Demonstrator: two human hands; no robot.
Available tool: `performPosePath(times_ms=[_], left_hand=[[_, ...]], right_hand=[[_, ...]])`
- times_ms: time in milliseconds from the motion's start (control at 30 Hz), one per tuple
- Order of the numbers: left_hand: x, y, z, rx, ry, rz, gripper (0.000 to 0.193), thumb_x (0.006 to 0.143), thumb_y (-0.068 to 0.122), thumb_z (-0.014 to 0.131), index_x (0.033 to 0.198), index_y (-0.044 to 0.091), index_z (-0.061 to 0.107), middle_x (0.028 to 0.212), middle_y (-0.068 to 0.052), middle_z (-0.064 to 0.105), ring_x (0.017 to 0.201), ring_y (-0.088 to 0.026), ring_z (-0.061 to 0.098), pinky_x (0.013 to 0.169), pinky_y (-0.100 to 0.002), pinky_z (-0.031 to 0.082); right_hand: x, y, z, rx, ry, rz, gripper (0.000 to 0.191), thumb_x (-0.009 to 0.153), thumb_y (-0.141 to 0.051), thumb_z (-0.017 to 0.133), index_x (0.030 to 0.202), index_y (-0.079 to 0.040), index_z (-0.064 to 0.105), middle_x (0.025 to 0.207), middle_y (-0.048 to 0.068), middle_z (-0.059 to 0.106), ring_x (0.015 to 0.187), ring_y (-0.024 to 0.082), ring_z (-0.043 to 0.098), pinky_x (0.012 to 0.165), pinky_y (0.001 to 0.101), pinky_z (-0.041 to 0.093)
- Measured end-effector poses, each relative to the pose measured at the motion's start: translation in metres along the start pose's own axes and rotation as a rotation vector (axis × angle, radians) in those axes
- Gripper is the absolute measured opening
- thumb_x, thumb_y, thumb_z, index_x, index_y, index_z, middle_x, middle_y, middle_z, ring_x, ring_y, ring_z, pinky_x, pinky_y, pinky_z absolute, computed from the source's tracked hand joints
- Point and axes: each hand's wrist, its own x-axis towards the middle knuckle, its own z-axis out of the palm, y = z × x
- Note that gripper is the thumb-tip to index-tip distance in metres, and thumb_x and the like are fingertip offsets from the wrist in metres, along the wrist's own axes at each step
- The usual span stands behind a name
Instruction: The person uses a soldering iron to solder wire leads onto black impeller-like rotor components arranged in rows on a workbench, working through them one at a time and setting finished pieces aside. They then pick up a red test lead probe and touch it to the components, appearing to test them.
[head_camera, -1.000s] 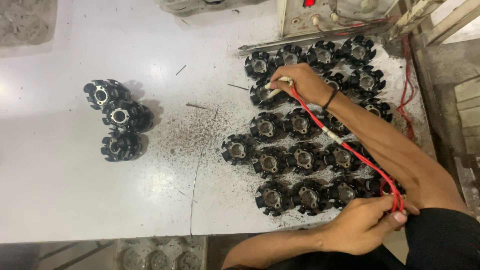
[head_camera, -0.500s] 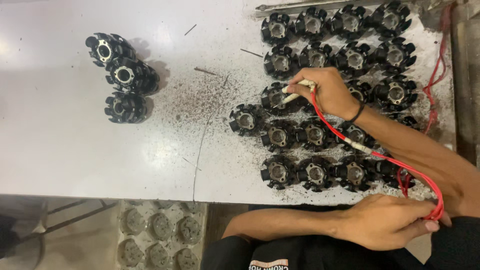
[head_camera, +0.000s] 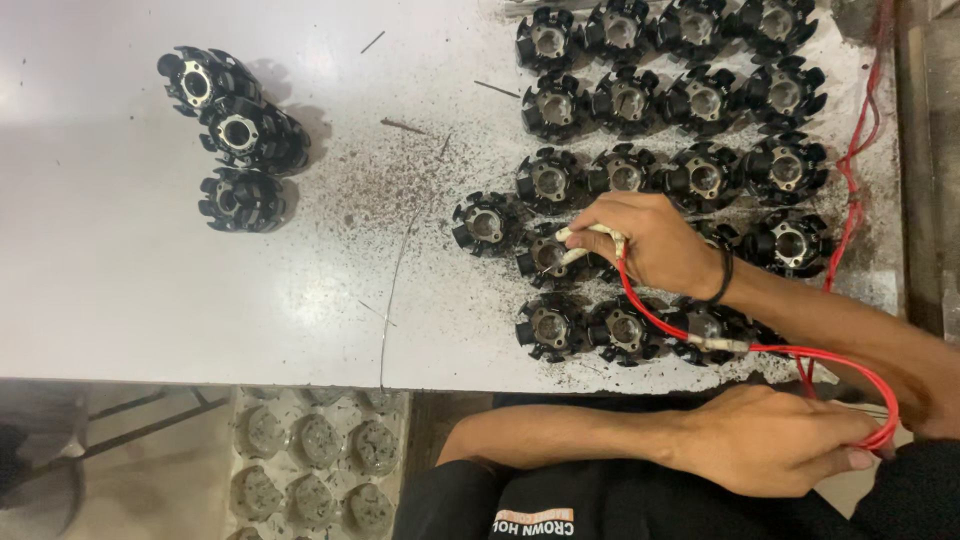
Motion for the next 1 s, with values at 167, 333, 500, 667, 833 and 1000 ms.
performPosePath(times_ms=[167,333,500,667,833,1000], left_hand=[[0.003,0.003,-0.001,0.024,-0.018,0.056,0.025,0.108,0.034,0.050,0.121,0.014,0.057,0.117,-0.009,0.069,0.099,-0.032,0.072,0.078,-0.043,0.060],[-0.001,0.003,-0.006,0.032,-0.043,0.024,0.029,0.109,0.033,0.048,0.127,0.013,0.058,0.118,-0.009,0.070,0.100,-0.032,0.072,0.081,-0.043,0.060],[0.002,-0.007,0.018,0.160,-0.157,-0.019,0.031,0.105,0.035,0.053,0.128,0.017,0.062,0.110,-0.009,0.073,0.099,-0.032,0.074,0.079,-0.045,0.061],[0.004,-0.020,0.051,0.198,-0.117,0.084,0.028,0.098,0.034,0.054,0.121,0.022,0.065,0.108,0.000,0.076,0.092,-0.026,0.076,0.074,-0.040,0.061],[0.002,-0.026,0.057,0.199,-0.118,0.132,0.030,0.090,0.030,0.057,0.116,0.021,0.067,0.106,0.000,0.076,0.090,-0.025,0.076,0.071,-0.040,0.060],[0.000,-0.024,0.041,0.150,-0.166,0.120,0.025,0.098,0.036,0.056,0.109,0.017,0.068,0.109,-0.004,0.076,0.091,-0.028,0.076,0.071,-0.040,0.061]], right_hand=[[-0.010,0.003,0.013,0.054,0.006,0.015,0.013,0.094,-0.014,0.074,0.099,-0.002,0.072,0.090,0.013,0.072,0.078,0.027,0.071,0.065,0.0370,0.054],[-0.006,0.004,0.011,-0.031,-0.011,-0.073,0.013,0.093,-0.013,0.074,0.099,-0.002,0.070,0.091,0.013,0.070,0.083,0.030,0.068,0.071,0.0394,0.054],[-0.017,-0.027,0.006,-0.033,-0.050,-0.028,0.012,0.093,-0.011,0.074,0.099,-0.001,0.071,0.088,0.013,0.069,0.075,0.027,0.067,0.065,0.0380,0.052],[-0.048,-0.051,0.017,0.118,-0.068,0.017,0.019,0.087,-0.013,0.079,0.099,-0.001,0.071,0.087,0.011,0.070,0.070,0.025,0.066,0.060,0.0357,0.050],[-0.056,-0.049,0.036,0.162,-0.033,0.046,0.018,0.088,-0.009,0.078,0.101,0.001,0.069,0.091,0.013,0.070,0.075,0.025,0.069,0.063,0.0349,0.053],[-0.059,-0.046,0.033,0.002,-0.075,-0.095,0.017,0.087,-0.011,0.077,0.098,0.000,0.070,0.085,0.012,0.067,0.076,0.029,0.066,0.066,0.0390,0.054]])
